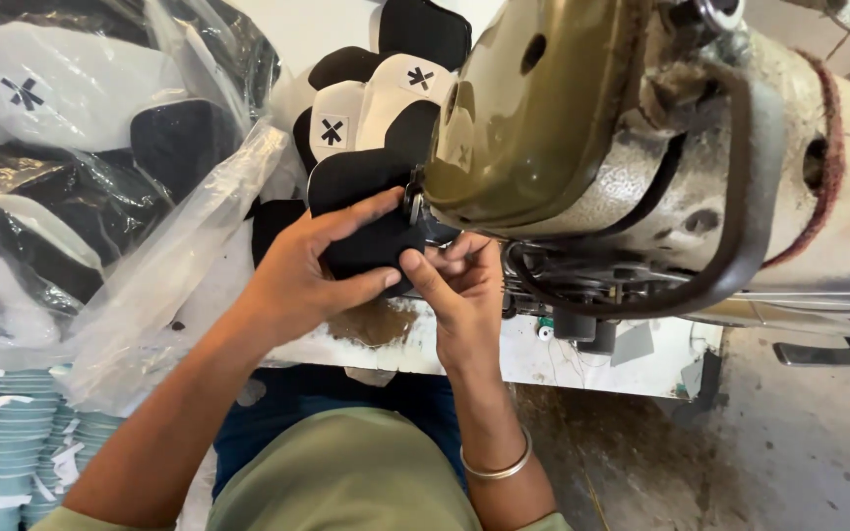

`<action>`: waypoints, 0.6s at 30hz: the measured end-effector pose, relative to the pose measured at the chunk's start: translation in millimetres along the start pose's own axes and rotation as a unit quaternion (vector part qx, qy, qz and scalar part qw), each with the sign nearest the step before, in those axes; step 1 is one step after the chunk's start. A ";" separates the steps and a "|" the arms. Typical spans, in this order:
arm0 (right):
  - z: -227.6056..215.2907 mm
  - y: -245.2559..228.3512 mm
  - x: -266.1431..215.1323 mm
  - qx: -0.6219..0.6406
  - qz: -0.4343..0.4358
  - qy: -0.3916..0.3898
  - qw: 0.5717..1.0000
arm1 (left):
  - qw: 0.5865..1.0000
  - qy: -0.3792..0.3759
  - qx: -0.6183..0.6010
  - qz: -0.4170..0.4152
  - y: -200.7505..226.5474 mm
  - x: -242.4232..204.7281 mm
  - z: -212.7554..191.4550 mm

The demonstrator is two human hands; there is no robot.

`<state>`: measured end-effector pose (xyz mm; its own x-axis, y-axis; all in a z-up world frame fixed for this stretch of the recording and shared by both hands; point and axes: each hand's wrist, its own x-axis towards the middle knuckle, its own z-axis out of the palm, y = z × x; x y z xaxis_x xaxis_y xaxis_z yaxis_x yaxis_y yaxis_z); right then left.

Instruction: The person operates an industrial sewing machine to stitch black shoe parts. They guide the material under the needle, trim excess thread with scissors, and reposition the parts for continuous stitching.

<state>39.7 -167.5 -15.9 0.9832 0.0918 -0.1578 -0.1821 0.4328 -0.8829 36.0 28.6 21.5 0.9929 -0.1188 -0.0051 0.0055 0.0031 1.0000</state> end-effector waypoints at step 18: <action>19.0 4.3 10.5 -0.035 -0.028 0.074 0.996 | 0.988 -0.111 -0.068 -0.085 15.2 44.8 -30.6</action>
<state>49.0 -147.6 -12.9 0.9839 -0.0661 -0.1661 -0.1306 0.3686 -0.9204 84.2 53.7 36.4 0.9259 -0.3441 -0.1560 0.1998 0.0955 0.9752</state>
